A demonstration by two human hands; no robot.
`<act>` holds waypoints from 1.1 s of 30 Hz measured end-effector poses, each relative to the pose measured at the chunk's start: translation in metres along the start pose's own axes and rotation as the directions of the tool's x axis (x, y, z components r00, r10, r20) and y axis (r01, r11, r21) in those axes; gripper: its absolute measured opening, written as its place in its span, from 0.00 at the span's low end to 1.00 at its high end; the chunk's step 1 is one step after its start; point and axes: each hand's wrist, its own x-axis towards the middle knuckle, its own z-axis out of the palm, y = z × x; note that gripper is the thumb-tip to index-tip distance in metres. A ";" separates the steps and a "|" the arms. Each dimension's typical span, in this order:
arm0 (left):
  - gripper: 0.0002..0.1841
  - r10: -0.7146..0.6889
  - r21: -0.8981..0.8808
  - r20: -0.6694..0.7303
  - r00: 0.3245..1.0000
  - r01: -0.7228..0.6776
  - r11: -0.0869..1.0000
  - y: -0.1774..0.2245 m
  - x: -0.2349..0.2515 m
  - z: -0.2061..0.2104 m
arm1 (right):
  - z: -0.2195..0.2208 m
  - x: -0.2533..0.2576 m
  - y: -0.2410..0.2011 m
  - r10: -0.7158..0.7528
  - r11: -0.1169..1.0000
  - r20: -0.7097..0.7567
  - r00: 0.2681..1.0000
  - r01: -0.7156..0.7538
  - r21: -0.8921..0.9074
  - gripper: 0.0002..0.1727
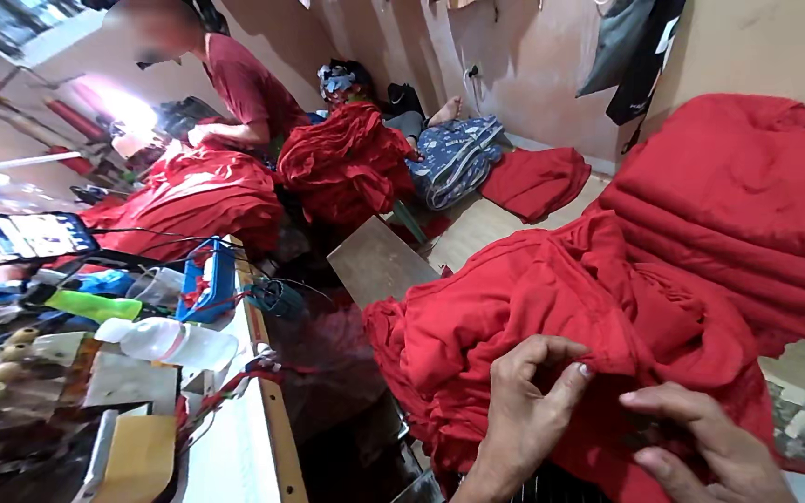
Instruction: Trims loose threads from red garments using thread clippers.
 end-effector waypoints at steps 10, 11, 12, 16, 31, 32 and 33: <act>0.06 -0.059 -0.142 0.062 0.996 0.068 0.988 -0.004 -0.010 -0.001 | 0.020 0.011 0.020 -0.059 0.990 -0.235 0.970 0.027 -0.137 0.21; 0.06 -0.061 -0.140 0.049 0.997 0.068 0.988 -0.004 -0.010 0.000 | 0.022 0.010 0.021 -0.077 0.984 -0.240 0.968 0.034 -0.177 0.21; 0.06 -0.060 -0.137 0.033 0.998 0.064 0.988 -0.005 -0.010 0.001 | 0.022 0.010 0.021 -0.098 0.975 -0.244 0.965 0.044 -0.218 0.20; 0.05 -0.055 -0.135 -0.029 0.998 0.051 0.990 -0.005 -0.009 0.004 | 0.023 0.008 0.019 -0.193 0.926 -0.282 0.940 0.079 -0.369 0.20; 0.04 0.061 -0.047 -0.096 0.993 -0.066 0.997 -0.010 -0.015 0.014 | 0.027 0.009 0.026 -0.188 0.926 -0.322 0.928 0.058 -0.374 0.21; 0.04 0.064 -0.052 -0.092 0.994 -0.069 0.996 -0.011 -0.015 0.014 | 0.026 0.009 0.026 -0.178 0.937 -0.320 0.931 0.062 -0.343 0.21; 0.04 0.067 -0.059 -0.087 0.994 -0.072 0.996 -0.012 -0.015 0.014 | 0.026 0.009 0.025 -0.163 0.950 -0.316 0.935 0.063 -0.306 0.22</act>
